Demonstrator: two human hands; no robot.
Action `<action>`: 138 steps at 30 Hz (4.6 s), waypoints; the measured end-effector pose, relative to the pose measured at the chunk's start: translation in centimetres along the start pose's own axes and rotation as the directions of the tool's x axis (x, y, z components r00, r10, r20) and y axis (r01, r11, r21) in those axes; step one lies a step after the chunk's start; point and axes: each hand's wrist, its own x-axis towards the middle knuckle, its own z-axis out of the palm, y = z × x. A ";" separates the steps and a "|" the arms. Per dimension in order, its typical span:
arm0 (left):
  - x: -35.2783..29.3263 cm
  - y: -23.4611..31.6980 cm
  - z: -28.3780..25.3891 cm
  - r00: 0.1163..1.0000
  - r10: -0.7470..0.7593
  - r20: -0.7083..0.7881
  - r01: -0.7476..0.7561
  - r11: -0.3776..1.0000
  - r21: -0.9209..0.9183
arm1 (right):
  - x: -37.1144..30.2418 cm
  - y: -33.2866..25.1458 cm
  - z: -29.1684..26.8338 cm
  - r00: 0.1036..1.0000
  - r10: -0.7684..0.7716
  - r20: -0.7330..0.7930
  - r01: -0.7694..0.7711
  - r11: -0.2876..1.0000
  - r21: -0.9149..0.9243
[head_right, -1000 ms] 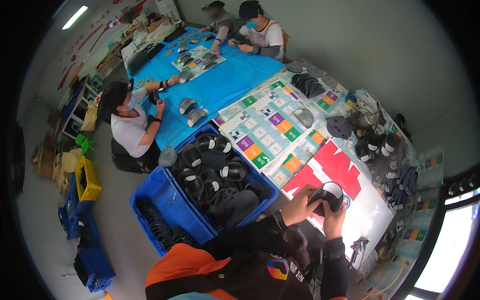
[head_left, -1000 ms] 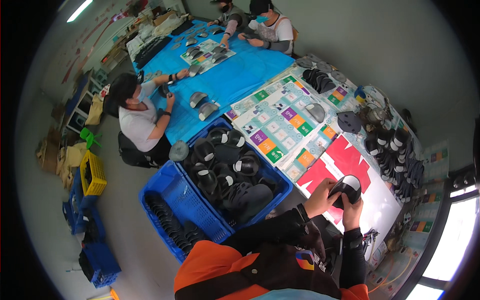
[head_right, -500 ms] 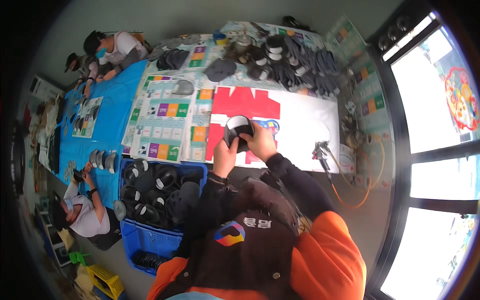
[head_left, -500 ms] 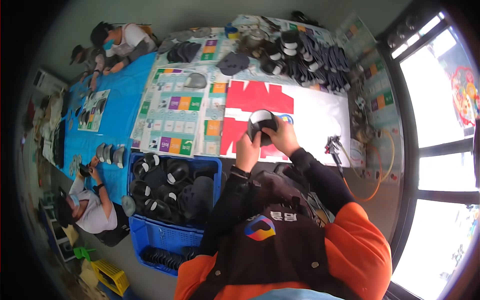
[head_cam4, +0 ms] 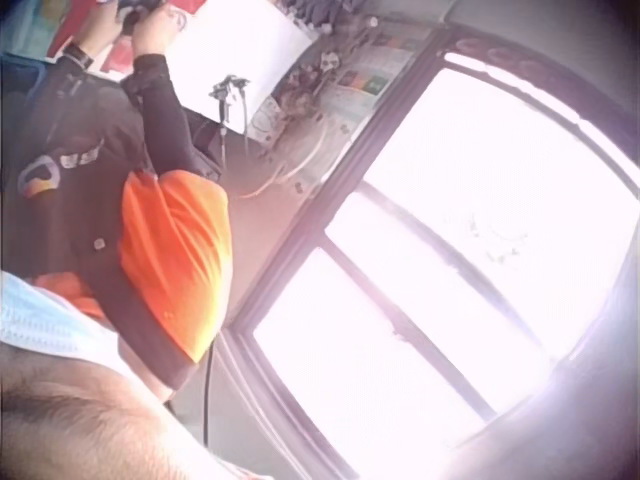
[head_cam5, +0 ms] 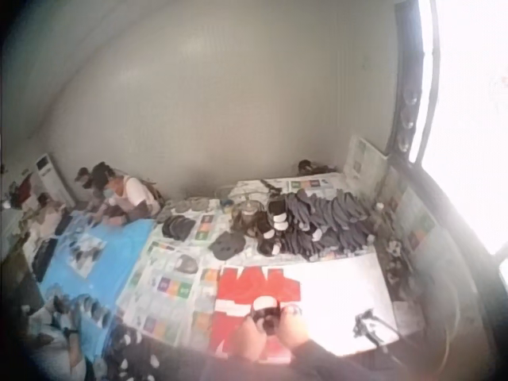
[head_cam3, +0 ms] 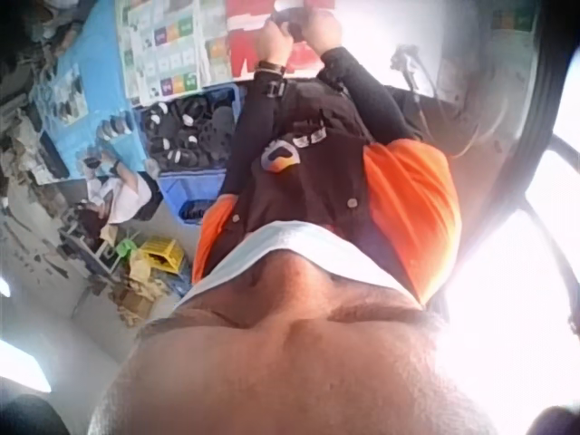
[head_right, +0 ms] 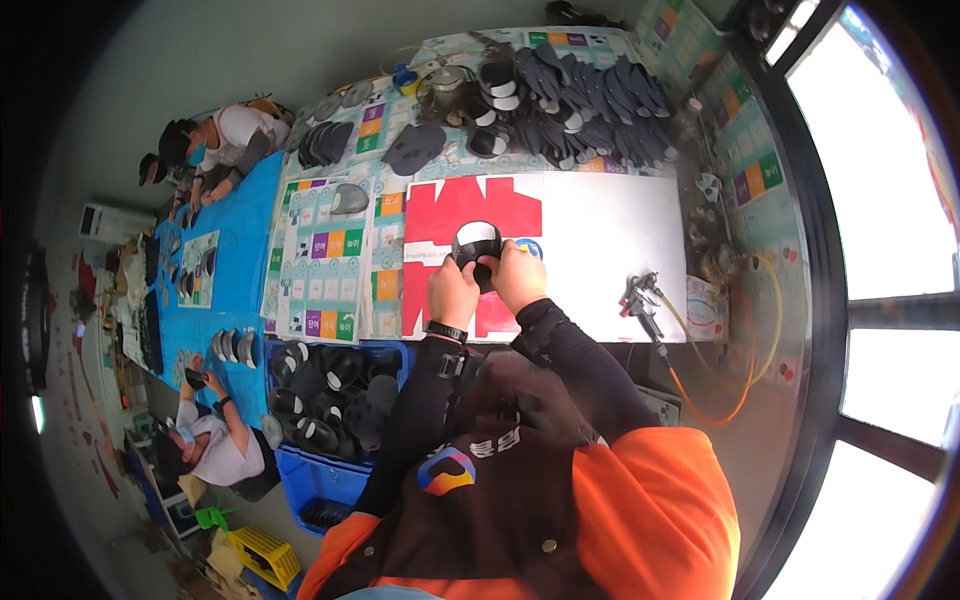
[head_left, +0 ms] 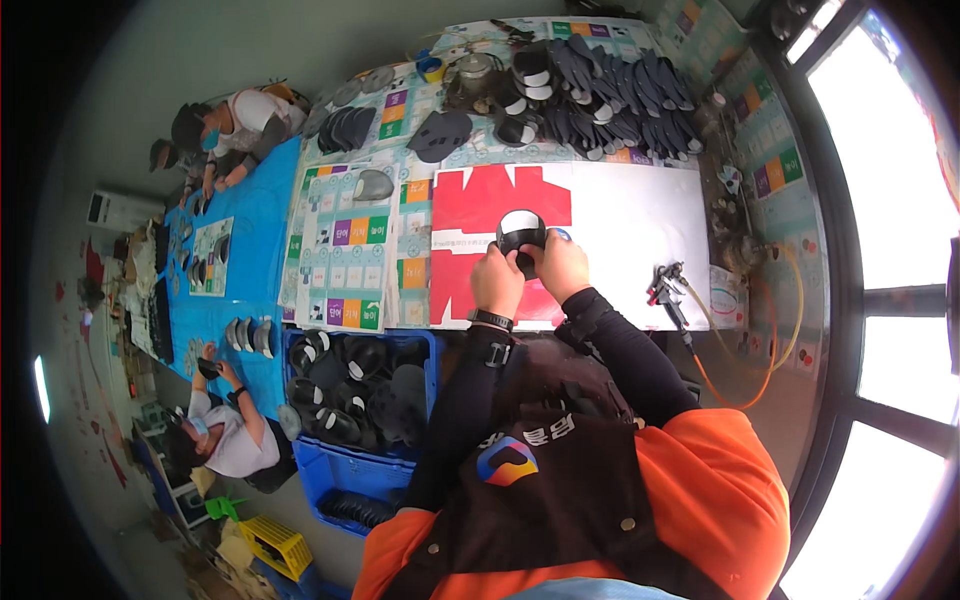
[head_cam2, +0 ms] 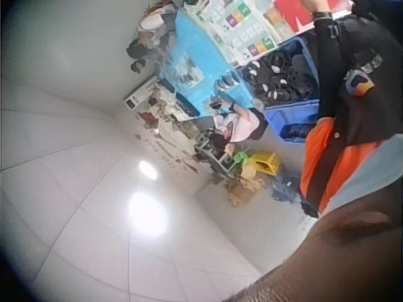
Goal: Manually roughing the edges of shoe components using a handheld tool.
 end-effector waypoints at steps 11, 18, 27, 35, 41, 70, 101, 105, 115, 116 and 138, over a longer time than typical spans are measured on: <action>-1.4 -0.8 5.7 0.908 0.145 0.392 -0.175 0.984 0.042 | -3.3 9.7 2.6 0.992 0.063 0.114 -0.060 0.998 -0.032; -2.5 -14.3 14.0 0.822 -0.126 0.556 0.167 0.986 -0.023 | -5.0 27.8 -0.8 0.984 0.166 0.063 -0.121 0.886 -0.448; -1.5 -4.1 18.2 0.709 -0.210 0.673 0.352 0.933 -0.079 | -6.3 37.4 -2.4 0.992 0.124 0.033 -0.094 0.873 -0.479; -2.6 -8.4 19.9 0.604 -0.106 0.790 0.588 0.728 -0.353 | -6.1 28.8 -6.9 0.987 0.160 0.004 -0.160 0.987 0.011; -2.3 -5.8 19.4 0.672 -0.112 0.732 0.600 0.661 -0.451 | -5.4 19.0 -5.6 0.747 0.296 0.596 -0.623 0.624 0.471; -1.4 -2.9 17.9 0.753 -0.100 0.650 0.370 0.881 -0.293 | -5.0 17.7 -4.4 0.919 0.291 0.265 -0.365 0.881 0.300; 0.3 -6.8 17.7 0.744 -0.184 0.643 0.292 0.954 -0.064 | -9.0 18.3 -4.1 0.876 0.217 0.431 -0.353 0.897 0.265; 4.1 -2.1 16.1 0.820 0.499 0.282 -0.501 0.863 -0.068 | -10.9 19.0 -2.6 0.898 0.170 0.405 -0.284 0.928 0.240; 7.9 3.1 20.4 0.166 0.461 0.872 -0.849 0.516 -0.111 | -13.5 16.3 1.2 0.899 0.342 0.273 -0.417 0.857 0.303; 8.1 3.3 20.6 0.117 0.461 0.879 -0.862 0.488 -0.141 | -13.4 16.2 1.4 0.893 0.361 0.269 -0.435 0.847 0.307; 8.8 4.8 20.2 0.035 0.403 0.914 -0.853 0.489 -0.183 | -10.1 13.6 0.8 0.895 0.361 0.260 -0.440 0.808 0.392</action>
